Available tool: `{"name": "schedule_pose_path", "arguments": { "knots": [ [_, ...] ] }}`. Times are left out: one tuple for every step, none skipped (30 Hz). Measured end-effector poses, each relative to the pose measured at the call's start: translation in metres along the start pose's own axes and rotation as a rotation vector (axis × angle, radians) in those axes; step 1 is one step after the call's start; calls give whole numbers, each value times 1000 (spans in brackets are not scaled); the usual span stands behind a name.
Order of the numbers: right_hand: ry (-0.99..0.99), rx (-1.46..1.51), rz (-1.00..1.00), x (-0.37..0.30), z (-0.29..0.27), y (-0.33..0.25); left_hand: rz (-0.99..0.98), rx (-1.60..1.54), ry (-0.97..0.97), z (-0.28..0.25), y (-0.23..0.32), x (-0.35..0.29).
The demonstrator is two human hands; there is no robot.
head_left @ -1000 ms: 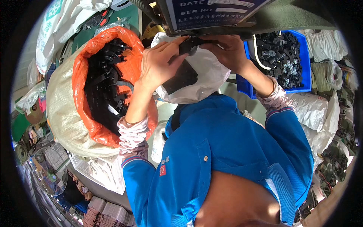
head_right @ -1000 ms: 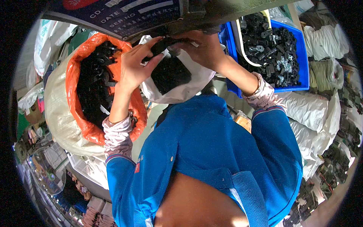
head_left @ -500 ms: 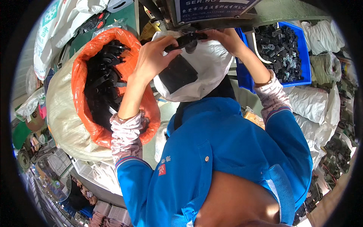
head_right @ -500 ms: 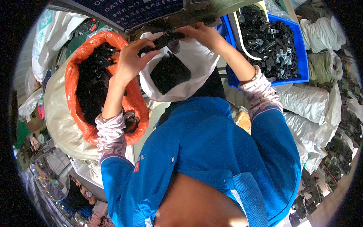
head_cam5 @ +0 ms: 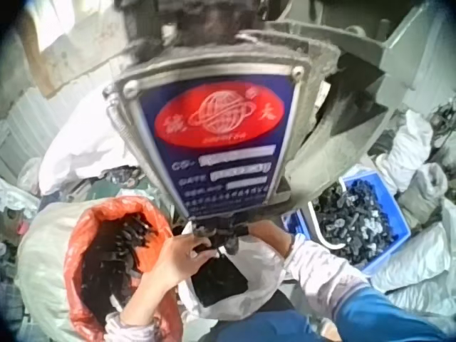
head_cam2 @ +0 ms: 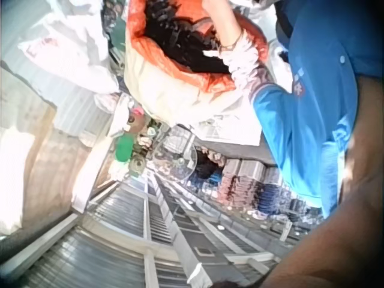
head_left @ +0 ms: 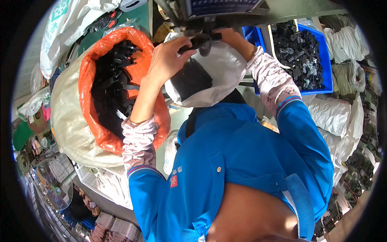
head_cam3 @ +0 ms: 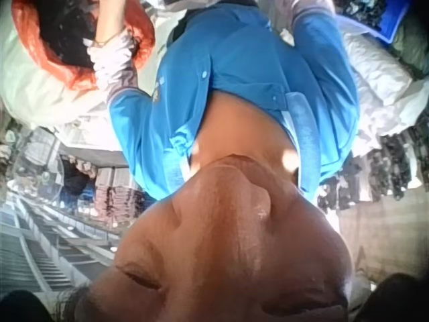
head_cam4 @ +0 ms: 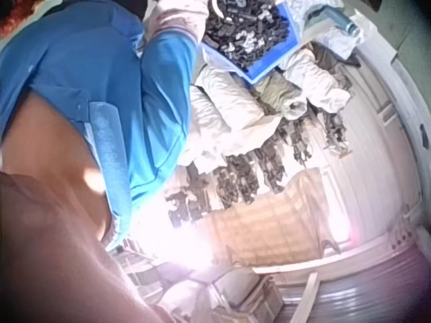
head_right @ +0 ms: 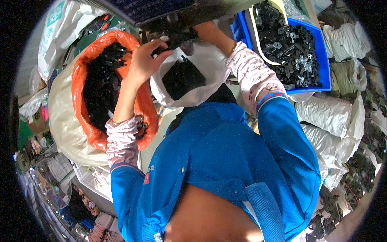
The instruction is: The person picks small black plastic components from a blue bin, attaches a metal spring to each, and places the assembled units into a white sack. The process is repeated continuously.
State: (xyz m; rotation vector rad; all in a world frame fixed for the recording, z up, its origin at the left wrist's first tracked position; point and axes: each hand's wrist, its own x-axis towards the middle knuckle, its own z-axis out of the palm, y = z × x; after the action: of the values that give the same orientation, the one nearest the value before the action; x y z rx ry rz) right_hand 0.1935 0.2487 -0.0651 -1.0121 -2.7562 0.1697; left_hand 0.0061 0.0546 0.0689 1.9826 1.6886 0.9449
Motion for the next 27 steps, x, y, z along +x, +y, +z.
{"name": "schedule_pose_path", "arguments": {
  "knots": [
    [-5, -1, 5, 2, 3, 0, 68, 11, 71, 1, -1, -3],
    [-11, -8, 25, 0, 4, 3, 135, 24, 142, 8, 3, -4],
    [-14, -26, 46, -1, 3, 5, 207, 43, 213, 13, 6, -2],
    [-36, -35, 61, 2, 2, 5, 252, 67, 246, 17, 7, -5],
    [-53, -46, 64, 3, 4, 3, 290, 92, 278, 25, 5, -14],
    [-89, -38, 80, 6, 2, 2, 286, 136, 249, 33, 1, -25],
    [-127, -34, 93, 6, 0, 1, 324, 169, 211, 38, -4, -33],
    [-163, -25, 103, 8, -1, -1, 304, 206, 243, 41, -10, -45],
    [-187, -16, 116, 7, -2, 0, 296, 236, 277, 40, -12, -49],
    [-61, 62, 99, 0, 0, 3, 124, 176, 276, 36, -22, -56],
    [7, 69, 88, -3, 4, 6, -47, 113, 273, 31, -39, -69],
    [72, 79, 70, -5, 5, 3, -194, 62, 340, 25, -66, -80],
    [136, 84, 63, -9, 8, 5, -336, 101, 393, 10, -75, -87],
    [109, 81, 47, -7, 10, 15, -408, 252, 461, -1, -100, -101],
    [84, 76, 40, -6, 14, 24, -486, 410, 355, -15, -117, -117],
    [68, 107, 85, -7, 15, 24, -542, 631, 146, -27, -125, -128],
    [57, 142, 117, -5, 15, 19, -447, 756, -44, -32, -145, -145],
    [-21, 158, 127, 1, -1, 0, -282, 801, -88, -29, -160, -166],
    [-95, 170, 139, 1, -12, -8, -236, 923, -203, -24, -175, -186],
    [21, -67, 15, 0, 9, 16, -220, 931, -228, -19, -185, -187],
    [160, -317, -86, 0, 34, 39, -212, 943, -251, -17, -191, -188],
    [118, -204, -54, 6, 41, 39, -242, 922, -292, -17, -195, -192],
    [77, -89, -22, 8, 44, 36, -273, 902, -334, -18, -196, -195],
    [7, -247, -33, 7, 40, 33, -275, 782, -266, -21, -191, -196],
    [-13, -273, -38, 15, 43, 33, -336, 694, -188, -28, -180, -187],
    [-55, -238, -11, 7, 42, 39, -399, 605, -105, -28, -167, -178],
    [-106, -170, 2, 4, 46, 41, -484, 540, -8, -37, -151, -179]
  ]
}}
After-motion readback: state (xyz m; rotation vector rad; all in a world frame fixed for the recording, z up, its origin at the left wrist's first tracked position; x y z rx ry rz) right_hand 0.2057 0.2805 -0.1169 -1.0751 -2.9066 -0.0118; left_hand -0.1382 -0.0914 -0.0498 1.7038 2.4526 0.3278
